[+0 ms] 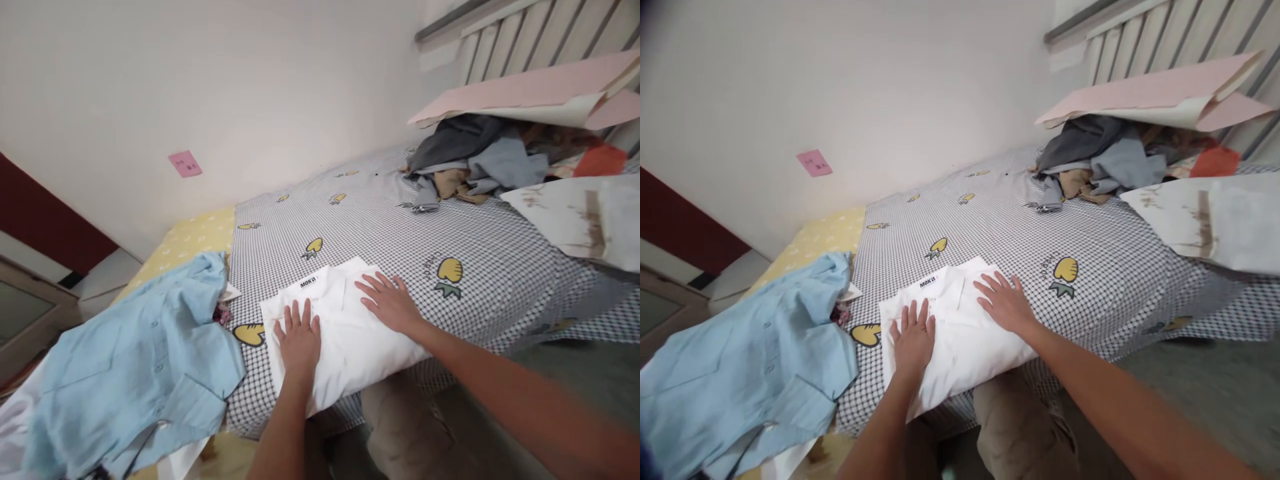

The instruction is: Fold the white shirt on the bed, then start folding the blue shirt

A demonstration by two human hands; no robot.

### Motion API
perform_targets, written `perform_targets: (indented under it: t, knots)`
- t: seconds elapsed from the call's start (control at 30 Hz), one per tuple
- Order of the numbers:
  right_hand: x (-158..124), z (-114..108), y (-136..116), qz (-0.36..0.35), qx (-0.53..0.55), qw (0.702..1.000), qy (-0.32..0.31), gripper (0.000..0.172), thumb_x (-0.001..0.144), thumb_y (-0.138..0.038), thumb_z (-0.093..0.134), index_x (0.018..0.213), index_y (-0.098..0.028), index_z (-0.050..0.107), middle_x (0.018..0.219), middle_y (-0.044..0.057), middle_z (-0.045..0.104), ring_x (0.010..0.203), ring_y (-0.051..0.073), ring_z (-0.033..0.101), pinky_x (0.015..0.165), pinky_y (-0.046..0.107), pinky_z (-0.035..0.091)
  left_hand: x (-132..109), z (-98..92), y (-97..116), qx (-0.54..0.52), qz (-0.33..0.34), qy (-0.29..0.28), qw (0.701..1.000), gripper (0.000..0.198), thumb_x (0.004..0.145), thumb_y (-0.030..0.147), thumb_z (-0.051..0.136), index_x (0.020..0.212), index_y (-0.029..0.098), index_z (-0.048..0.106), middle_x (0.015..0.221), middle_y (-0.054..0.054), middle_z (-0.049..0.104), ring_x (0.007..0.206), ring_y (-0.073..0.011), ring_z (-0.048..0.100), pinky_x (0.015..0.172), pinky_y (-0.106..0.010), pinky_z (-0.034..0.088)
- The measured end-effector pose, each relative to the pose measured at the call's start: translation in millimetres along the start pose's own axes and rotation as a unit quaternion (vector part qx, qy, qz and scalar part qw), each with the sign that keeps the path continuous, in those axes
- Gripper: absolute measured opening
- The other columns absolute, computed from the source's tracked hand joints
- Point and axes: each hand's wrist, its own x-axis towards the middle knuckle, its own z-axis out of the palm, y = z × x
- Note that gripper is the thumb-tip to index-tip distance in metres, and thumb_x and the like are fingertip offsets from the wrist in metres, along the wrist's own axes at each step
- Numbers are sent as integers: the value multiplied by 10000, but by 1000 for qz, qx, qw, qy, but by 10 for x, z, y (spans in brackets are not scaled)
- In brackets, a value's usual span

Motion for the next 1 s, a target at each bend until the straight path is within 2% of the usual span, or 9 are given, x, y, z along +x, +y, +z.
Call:
perform_targets:
  t: [0.23, 0.47, 0.8, 1.0]
  knots:
    - [3, 14, 6, 8, 6, 1000, 4, 496, 1037, -441, 348, 1508, -387, 493, 1599, 1, 466, 1479, 326, 380, 1157, 633, 263, -4, -8, 4, -2, -3, -5, 1000, 569, 1043, 439, 243, 1599, 325, 279, 1700, -40, 245, 1578, -287, 196, 1258, -603, 178]
    - [6, -12, -3, 17, 4, 1000, -5, 502, 1042, -436, 330, 1502, -347, 510, 1600, 14, 464, 1480, 317, 380, 1161, 618, 267, -3, 13, -2, -11, 3, 1, 1000, 573, 1042, 448, 243, 1597, 313, 289, 1697, -49, 252, 1577, -296, 199, 1255, -616, 181]
    - [3, -47, 21, 23, 9, 1000, -13, 521, 1044, -457, 305, 1525, -360, 479, 1607, 13, 454, 1488, 311, 363, 1172, 601, 245, 22, -35, 22, -33, -3, -20, 999, 588, 1038, 462, 235, 1604, 307, 272, 1709, -39, 230, 1586, -284, 167, 1266, -608, 157]
    - [-3, -53, 18, 25, 8, 1000, -14, 529, 1050, -449, 279, 1512, -320, 503, 1604, 27, 458, 1483, 309, 366, 1170, 596, 236, 5, -17, 18, -31, 3, -11, 999, 587, 1042, 466, 227, 1605, 306, 274, 1706, -47, 245, 1585, -293, 171, 1263, -613, 153]
